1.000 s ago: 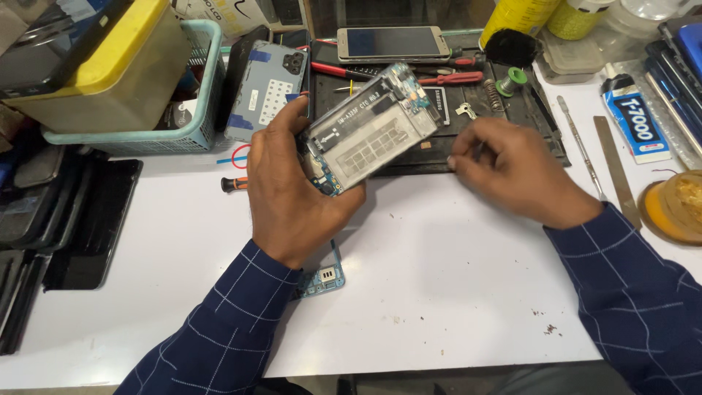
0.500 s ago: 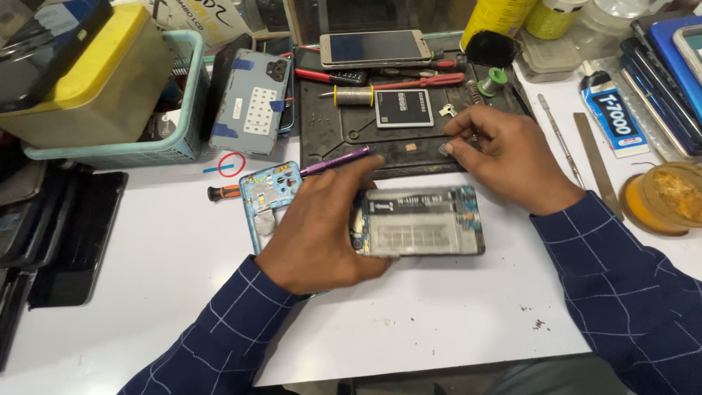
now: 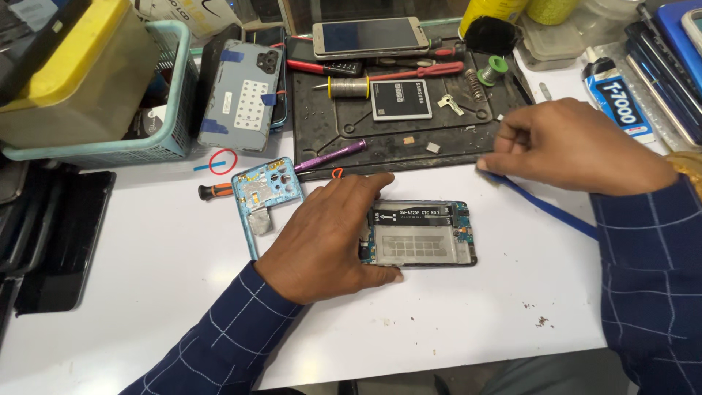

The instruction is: The person cleans the back of a disassembled smartphone with a blue plastic tool, then separates the back cover from the main body. They inspect the internal components and place the back cover aside on the workbench.

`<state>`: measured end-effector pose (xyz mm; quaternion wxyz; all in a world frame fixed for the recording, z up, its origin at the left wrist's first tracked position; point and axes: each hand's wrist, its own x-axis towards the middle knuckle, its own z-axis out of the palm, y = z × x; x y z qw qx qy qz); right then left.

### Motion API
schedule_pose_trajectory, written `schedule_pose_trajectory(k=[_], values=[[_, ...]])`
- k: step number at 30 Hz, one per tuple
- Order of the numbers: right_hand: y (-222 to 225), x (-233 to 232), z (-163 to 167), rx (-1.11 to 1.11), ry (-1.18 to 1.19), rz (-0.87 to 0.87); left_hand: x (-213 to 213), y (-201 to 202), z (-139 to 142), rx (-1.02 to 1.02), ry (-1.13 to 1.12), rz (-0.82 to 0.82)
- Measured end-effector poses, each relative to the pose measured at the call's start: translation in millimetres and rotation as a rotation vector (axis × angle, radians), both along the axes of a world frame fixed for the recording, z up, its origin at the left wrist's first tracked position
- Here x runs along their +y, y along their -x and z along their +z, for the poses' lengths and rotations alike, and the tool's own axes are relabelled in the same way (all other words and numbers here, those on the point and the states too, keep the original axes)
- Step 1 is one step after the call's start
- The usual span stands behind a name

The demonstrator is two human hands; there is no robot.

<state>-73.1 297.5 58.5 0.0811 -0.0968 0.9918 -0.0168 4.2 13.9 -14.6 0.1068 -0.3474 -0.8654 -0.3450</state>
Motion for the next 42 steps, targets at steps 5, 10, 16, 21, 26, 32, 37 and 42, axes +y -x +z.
schedule_pose_trajectory(k=[5, 10, 16, 21, 26, 32, 37, 42], values=[[-1.1, -2.1, 1.9, -0.182, -0.237, -0.04, 0.6, -1.0, -1.9, 0.074, -0.015, -0.024], [1.0, 2.8, -5.0, -0.125, -0.121, 0.019, 2.5, -2.7, -1.4, 0.047, -0.011, -0.014], [-2.2, 9.8, -14.3, 0.384, 0.202, 0.167, 6.1, -2.0, -2.3, 0.04, -0.045, 0.0], [-5.4, -0.3, -22.3, 0.408, 0.675, 0.21, 7.5, -0.8, -3.7, 0.019, -0.029, 0.031], [-12.1, -7.7, -19.8, 0.434, 0.632, 0.29, 7.1, -0.6, -2.9, 0.009, -0.019, 0.038], [-11.4, -13.7, -14.9, 0.251, 0.405, 0.366, 7.6, -0.1, -0.2, 0.015, 0.005, 0.039], [-10.5, -16.8, -15.9, 0.018, 0.318, 0.281, 7.7, -0.1, -0.2, -0.013, 0.019, 0.038], [-11.1, -19.2, -14.7, 0.092, 0.233, 0.373, 5.9, 0.2, -1.5, 0.054, -0.037, 0.055]])
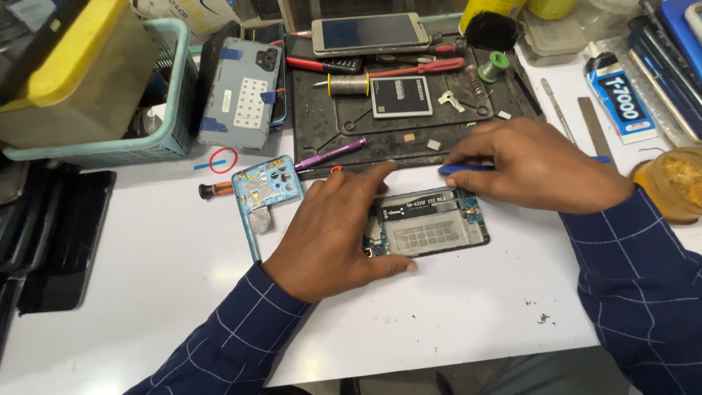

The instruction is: The person cleans the back of a disassembled smartphone with a blue plastic tool, then separates the back cover from the main body. They inspect the internal components and place the back cover aside on the workbench.

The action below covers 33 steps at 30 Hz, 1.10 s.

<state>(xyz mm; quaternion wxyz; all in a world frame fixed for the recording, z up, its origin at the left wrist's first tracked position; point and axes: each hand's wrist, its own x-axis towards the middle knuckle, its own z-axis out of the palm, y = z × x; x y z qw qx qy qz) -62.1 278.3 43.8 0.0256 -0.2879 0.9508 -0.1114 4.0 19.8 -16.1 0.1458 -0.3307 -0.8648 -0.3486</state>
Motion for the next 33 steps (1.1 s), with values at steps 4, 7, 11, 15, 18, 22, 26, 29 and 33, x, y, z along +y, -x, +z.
schedule_pose_trajectory(k=[4, 7, 11, 15, 18, 22, 26, 29, 33], values=[[0.2, -2.4, 1.4, 0.001, -0.069, -0.024, -7.4, 5.4, -2.8, 0.133, -0.109, 0.213], [-0.8, -2.3, -0.1, 0.035, -0.036, -0.037, -17.0, 12.1, -6.5, 0.197, -0.058, 0.444], [-1.8, 0.1, -5.6, 0.13, 0.092, 0.016, -27.5, 21.4, -11.8, 0.247, 0.032, 0.58], [-0.2, 2.1, -10.9, 0.192, 0.188, 0.071, -28.8, 27.2, -16.8, 0.24, 0.054, 0.586], [0.7, 1.6, -13.3, 0.233, 0.224, 0.098, -29.0, 31.6, -19.5, 0.268, 0.085, 0.6], [-1.1, -1.5, -15.7, 0.271, 0.234, 0.121, -29.4, 35.4, -20.9, 0.28, 0.113, 0.602], [-3.0, -5.5, -17.9, 0.248, 0.242, 0.112, -29.4, 36.4, -19.2, 0.251, 0.097, 0.597], [-3.9, -8.6, -19.4, 0.237, 0.291, 0.149, -28.0, 35.0, -17.1, 0.277, 0.053, 0.586], [-6.2, -14.4, -22.1, 0.216, 0.404, 0.191, -26.3, 31.5, -12.4, 0.305, -0.072, 0.546]])
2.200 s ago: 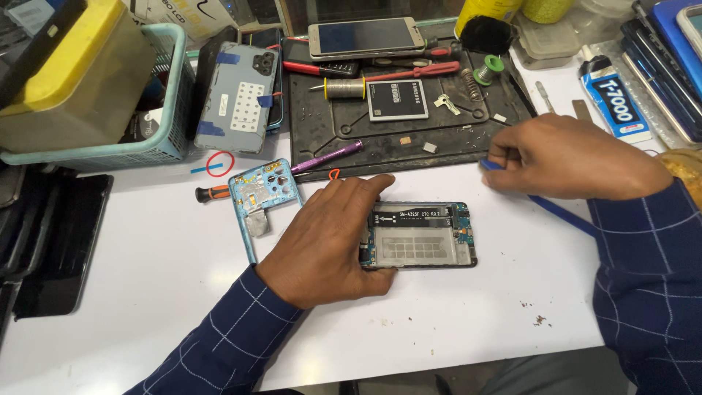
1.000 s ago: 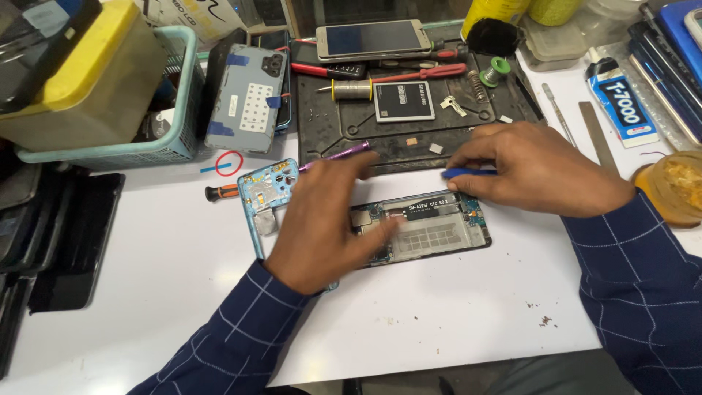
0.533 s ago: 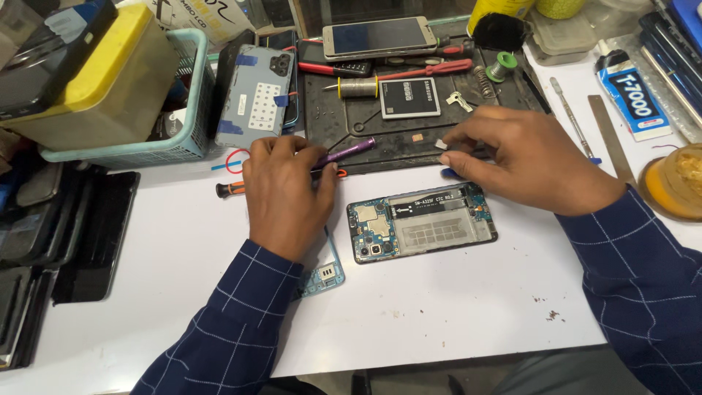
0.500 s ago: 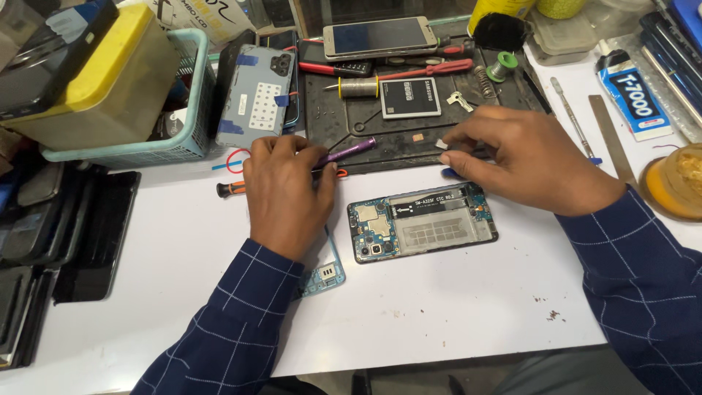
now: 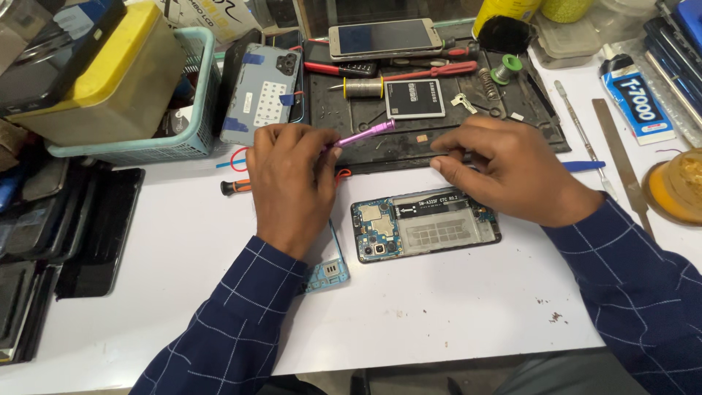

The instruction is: The person cleans the back of a disassembled smartphone with a blue plastic tool, then separates the back cover from the main body. They inspect the internal components and place the back cover aside on the workbench.

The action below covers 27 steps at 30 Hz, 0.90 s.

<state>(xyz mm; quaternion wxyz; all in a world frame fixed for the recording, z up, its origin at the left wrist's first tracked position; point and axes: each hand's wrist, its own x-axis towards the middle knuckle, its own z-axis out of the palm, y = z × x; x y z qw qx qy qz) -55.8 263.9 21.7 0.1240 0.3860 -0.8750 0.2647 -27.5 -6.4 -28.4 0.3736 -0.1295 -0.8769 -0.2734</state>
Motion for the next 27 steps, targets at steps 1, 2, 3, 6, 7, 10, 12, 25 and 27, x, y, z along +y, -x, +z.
schedule_pose_trajectory(k=[1, 2, 3, 6, 7, 10, 12, 25, 27], values=[[-0.7, -1.4, -0.7, 0.009, 0.014, 0.008, 0.5, -0.5, 1.9, -0.003, -0.022, -0.013], [-1.2, -2.7, -1.1, 0.002, 0.031, 0.012, 1.2, -1.6, 3.7, -0.007, -0.045, -0.026], [-1.7, -3.7, -1.6, -0.006, 0.048, 0.017, 2.1, -2.8, 5.2, -0.009, -0.041, -0.036], [-1.7, -5.4, -3.5, -0.061, 0.079, -0.003, 3.8, -3.7, 9.3, 0.001, -0.027, -0.08], [-1.7, -5.6, -4.4, -0.087, 0.084, -0.015, 4.4, -4.2, 9.5, 0.008, -0.024, -0.104], [-2.6, -6.6, -9.7, -0.117, 0.12, -0.004, 4.3, -6.4, 7.4, 0.005, 0.001, -0.191], [-4.9, -7.8, -13.9, -0.193, 0.17, 0.037, 7.1, -12.9, 3.9, -0.029, 0.013, -0.238], [-11.8, -14.0, -33.8, -0.327, 0.405, 0.129, 8.2, -10.4, 8.1, -0.076, 0.06, -0.39], [-8.5, -8.5, -33.2, -0.401, 0.515, 0.082, 4.3, -14.5, 6.1, -0.106, 0.065, -0.378]])
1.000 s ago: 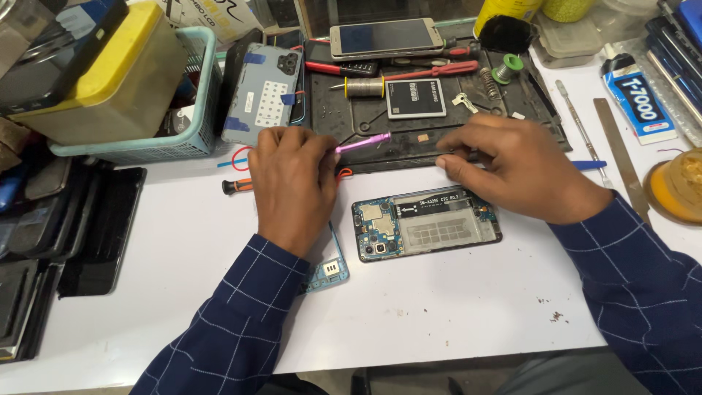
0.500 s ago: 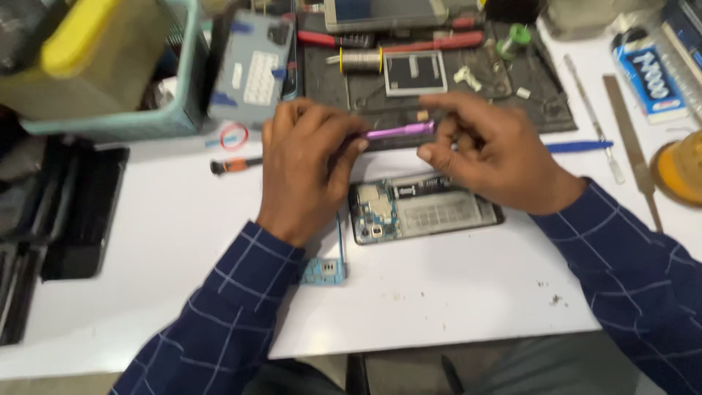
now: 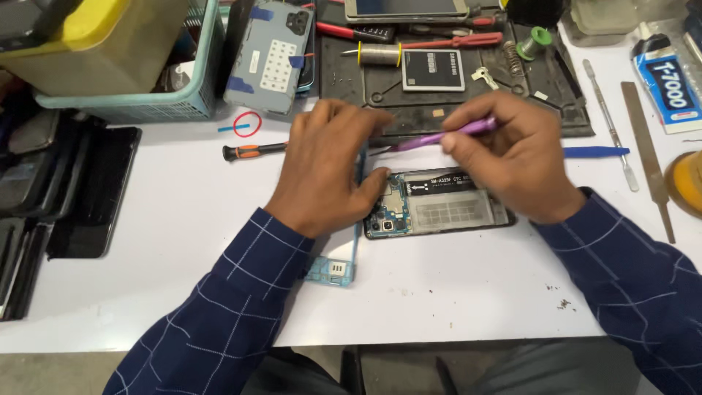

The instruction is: The person cleans the back of a disassembled smartphone with a blue plastic tool, then separates the back cover from the main body. They inspect the internal components and place the back cover aside on the workbench.

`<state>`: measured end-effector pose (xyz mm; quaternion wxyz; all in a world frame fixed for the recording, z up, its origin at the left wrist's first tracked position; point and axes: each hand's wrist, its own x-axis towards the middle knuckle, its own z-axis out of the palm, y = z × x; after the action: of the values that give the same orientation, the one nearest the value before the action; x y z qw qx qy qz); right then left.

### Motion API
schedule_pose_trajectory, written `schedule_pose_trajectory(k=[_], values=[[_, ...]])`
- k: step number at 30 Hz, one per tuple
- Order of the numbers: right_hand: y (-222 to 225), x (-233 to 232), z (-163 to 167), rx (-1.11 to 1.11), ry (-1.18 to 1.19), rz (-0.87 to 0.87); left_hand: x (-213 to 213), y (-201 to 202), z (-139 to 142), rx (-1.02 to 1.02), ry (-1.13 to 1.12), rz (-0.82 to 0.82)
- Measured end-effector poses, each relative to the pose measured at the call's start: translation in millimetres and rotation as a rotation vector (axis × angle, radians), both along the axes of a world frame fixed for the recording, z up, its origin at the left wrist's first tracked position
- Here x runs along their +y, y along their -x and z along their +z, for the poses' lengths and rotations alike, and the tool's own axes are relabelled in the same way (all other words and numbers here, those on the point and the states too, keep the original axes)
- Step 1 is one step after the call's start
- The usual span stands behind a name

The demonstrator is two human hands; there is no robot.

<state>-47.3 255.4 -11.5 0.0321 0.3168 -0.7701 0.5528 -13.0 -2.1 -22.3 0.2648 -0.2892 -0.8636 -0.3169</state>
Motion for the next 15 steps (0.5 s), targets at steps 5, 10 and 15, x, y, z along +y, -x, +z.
schedule_pose_trajectory(k=[5, 10, 15], values=[[7.9, 9.2, 8.6, -0.187, 0.316, -0.011, -6.4, 1.1, 10.2, -0.03, 0.054, 0.073], [5.5, 8.7, 11.9, -0.178, 0.351, -0.038, -7.9, 2.4, 6.0, -0.034, 0.11, 0.116], [4.1, 9.3, 10.1, -0.113, 0.348, -0.079, -14.6, 4.9, 4.5, -0.004, 0.126, 0.172]])
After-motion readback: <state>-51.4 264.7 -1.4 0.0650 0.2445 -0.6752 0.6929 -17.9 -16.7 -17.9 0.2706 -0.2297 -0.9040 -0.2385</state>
